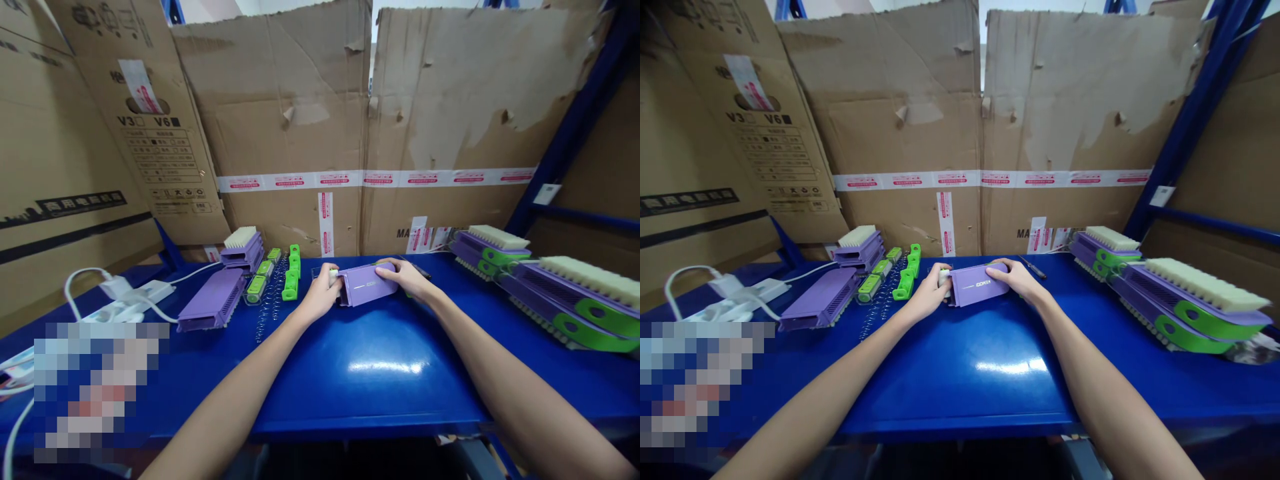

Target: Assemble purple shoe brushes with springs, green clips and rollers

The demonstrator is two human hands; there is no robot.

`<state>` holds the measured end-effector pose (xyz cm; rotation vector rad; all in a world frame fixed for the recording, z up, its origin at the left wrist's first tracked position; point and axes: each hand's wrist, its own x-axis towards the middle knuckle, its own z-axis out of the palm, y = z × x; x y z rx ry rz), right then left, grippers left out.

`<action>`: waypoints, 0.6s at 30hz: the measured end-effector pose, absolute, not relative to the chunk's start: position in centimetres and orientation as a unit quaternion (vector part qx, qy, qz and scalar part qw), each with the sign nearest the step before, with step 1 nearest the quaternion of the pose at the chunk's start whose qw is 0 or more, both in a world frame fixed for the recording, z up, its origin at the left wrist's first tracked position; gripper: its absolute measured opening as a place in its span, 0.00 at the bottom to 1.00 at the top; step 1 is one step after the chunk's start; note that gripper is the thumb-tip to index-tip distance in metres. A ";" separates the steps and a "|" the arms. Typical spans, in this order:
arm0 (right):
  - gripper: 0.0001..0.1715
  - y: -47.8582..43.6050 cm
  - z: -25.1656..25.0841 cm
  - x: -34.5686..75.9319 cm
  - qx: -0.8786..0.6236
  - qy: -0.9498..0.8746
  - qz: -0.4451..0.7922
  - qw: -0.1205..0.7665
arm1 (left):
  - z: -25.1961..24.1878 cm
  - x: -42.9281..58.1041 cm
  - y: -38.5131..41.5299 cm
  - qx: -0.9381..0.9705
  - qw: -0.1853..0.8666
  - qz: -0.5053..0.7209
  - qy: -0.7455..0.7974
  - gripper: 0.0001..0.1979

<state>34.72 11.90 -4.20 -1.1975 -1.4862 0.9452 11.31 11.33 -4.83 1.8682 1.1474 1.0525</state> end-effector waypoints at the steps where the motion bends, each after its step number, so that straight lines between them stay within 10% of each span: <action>1: 0.23 11.9 -4.2 34.5 -0.493 -0.608 0.384 0.491 | -4.9 11.4 11.4 0.702 0.378 0.417 0.437 0.11; 18: 0.21 11.4 -3.4 31.7 -0.445 -0.450 0.460 0.622 | -3.6 11.8 11.6 0.504 0.515 0.565 0.402 0.11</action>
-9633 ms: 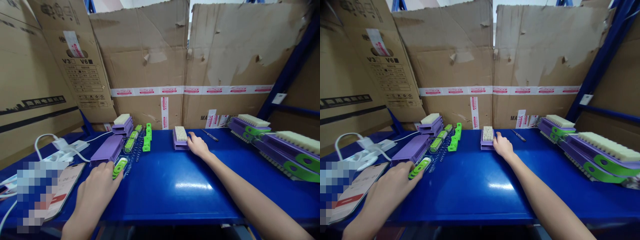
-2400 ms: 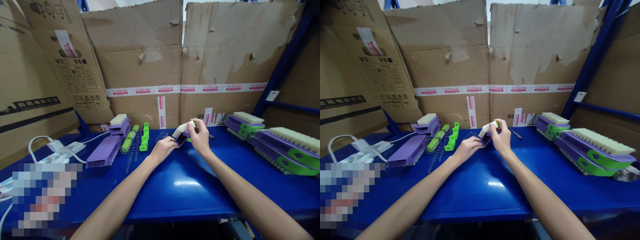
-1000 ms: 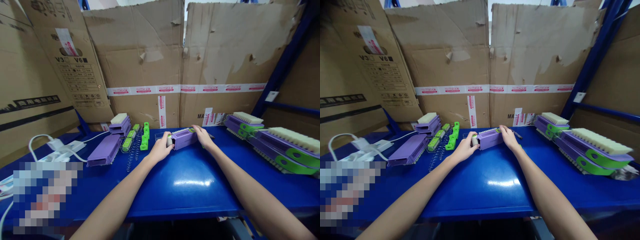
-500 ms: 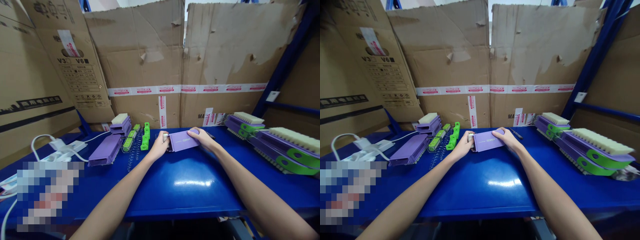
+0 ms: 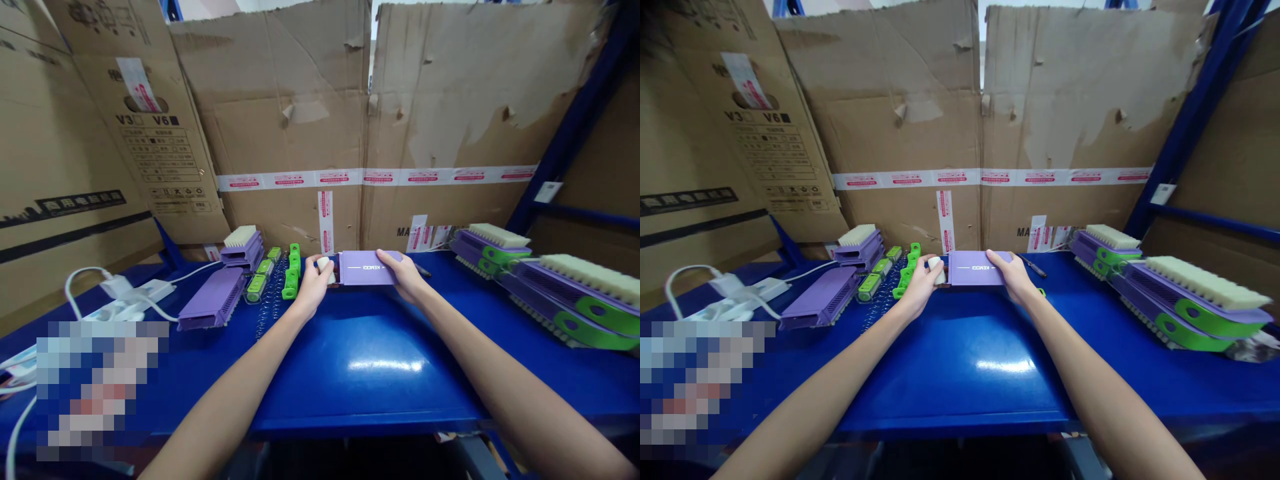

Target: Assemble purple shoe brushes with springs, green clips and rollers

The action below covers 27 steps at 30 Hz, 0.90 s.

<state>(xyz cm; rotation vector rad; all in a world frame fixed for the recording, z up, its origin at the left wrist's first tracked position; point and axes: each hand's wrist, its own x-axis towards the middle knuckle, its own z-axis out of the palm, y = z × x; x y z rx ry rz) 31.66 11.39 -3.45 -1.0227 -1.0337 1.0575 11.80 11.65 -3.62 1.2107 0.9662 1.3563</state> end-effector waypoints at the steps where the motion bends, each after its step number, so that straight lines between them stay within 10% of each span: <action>1: 0.21 11.4 -3.5 31.5 -0.448 -0.456 0.458 0.618 | -3.6 11.8 11.6 0.497 0.511 0.569 0.409 0.12; 12: 0.22 11.6 -3.8 31.2 -0.457 -0.451 0.451 0.620 | -4.3 11.6 11.9 0.580 0.455 0.536 0.413 0.18; 18: 0.19 11.4 -3.3 31.8 -0.460 -0.424 0.507 0.592 | -3.4 9.5 11.4 0.770 0.219 0.410 0.437 0.40; 27: 0.18 11.8 -3.7 32.6 -0.460 -0.421 0.524 0.580 | -2.4 9.2 10.7 0.835 0.019 0.331 0.440 0.29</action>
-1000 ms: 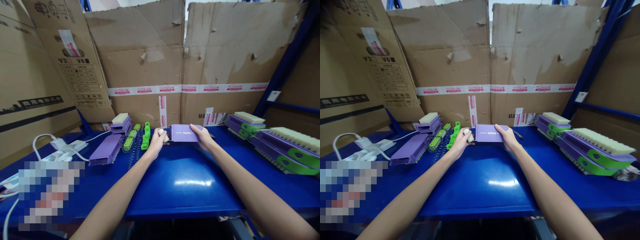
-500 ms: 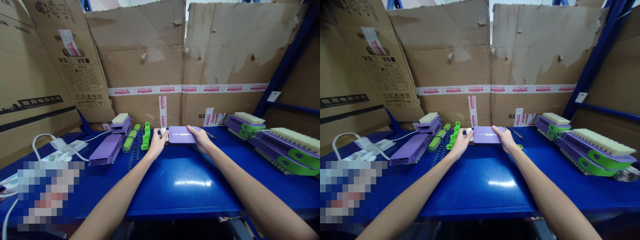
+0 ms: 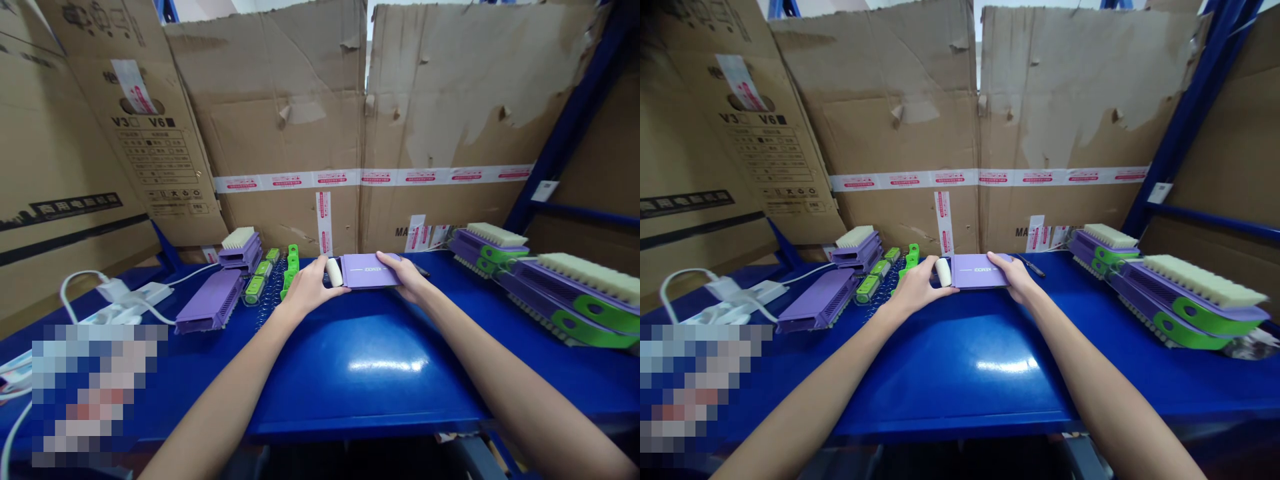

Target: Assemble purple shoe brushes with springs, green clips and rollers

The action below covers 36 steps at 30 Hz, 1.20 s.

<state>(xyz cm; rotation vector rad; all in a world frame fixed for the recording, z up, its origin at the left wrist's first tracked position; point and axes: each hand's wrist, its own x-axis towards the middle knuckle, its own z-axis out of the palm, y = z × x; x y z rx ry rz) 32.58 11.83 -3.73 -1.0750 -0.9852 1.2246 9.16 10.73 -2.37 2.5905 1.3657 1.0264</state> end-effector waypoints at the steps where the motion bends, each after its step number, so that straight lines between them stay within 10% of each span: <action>1: 0.18 11.9 -3.8 32.6 -0.460 -0.416 0.523 0.584 | -2.3 9.2 10.7 0.839 0.007 0.324 0.437 0.28; 36: 0.27 11.3 -2.6 31.7 -0.432 -0.442 0.364 0.697 | -1.7 9.1 11.5 0.859 -0.155 0.332 0.358 0.26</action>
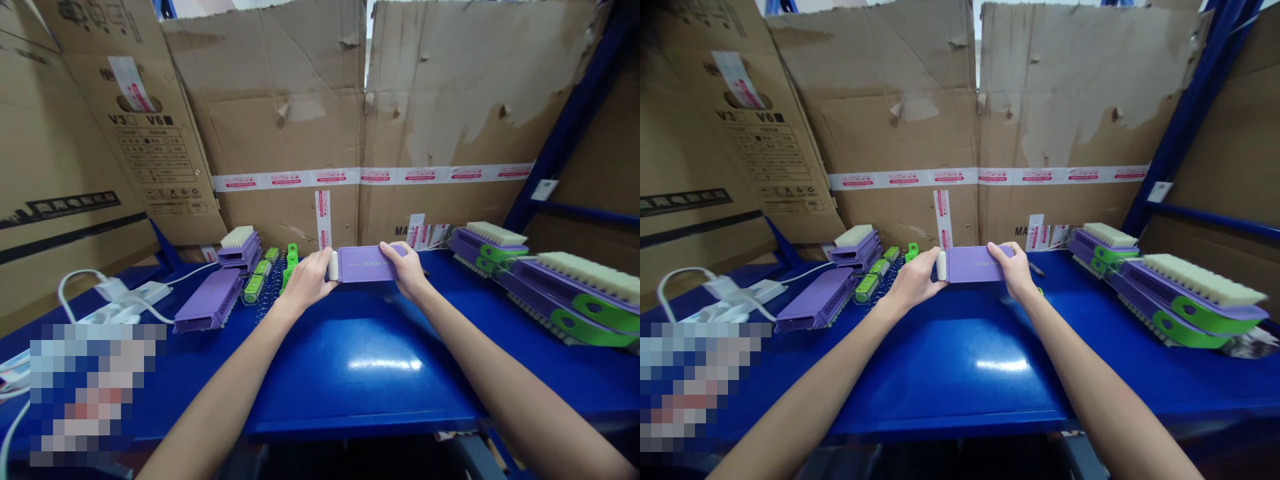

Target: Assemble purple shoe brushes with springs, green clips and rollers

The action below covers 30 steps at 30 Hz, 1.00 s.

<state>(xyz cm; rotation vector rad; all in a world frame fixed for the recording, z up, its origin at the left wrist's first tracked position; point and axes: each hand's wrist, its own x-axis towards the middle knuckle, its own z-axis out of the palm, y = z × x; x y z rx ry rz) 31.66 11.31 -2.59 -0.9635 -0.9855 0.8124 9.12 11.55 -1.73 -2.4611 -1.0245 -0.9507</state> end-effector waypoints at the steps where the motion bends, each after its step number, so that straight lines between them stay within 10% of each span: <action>1: 0.27 11.3 -2.6 31.6 -0.434 -0.443 0.359 0.698 | -1.8 9.2 11.5 -0.858 0.154 -0.328 -0.364 0.25; 30: 0.26 11.6 -3.5 31.9 -0.481 -0.480 0.298 0.670 | -3.8 9.4 11.8 -0.852 0.053 -0.343 -0.391 0.32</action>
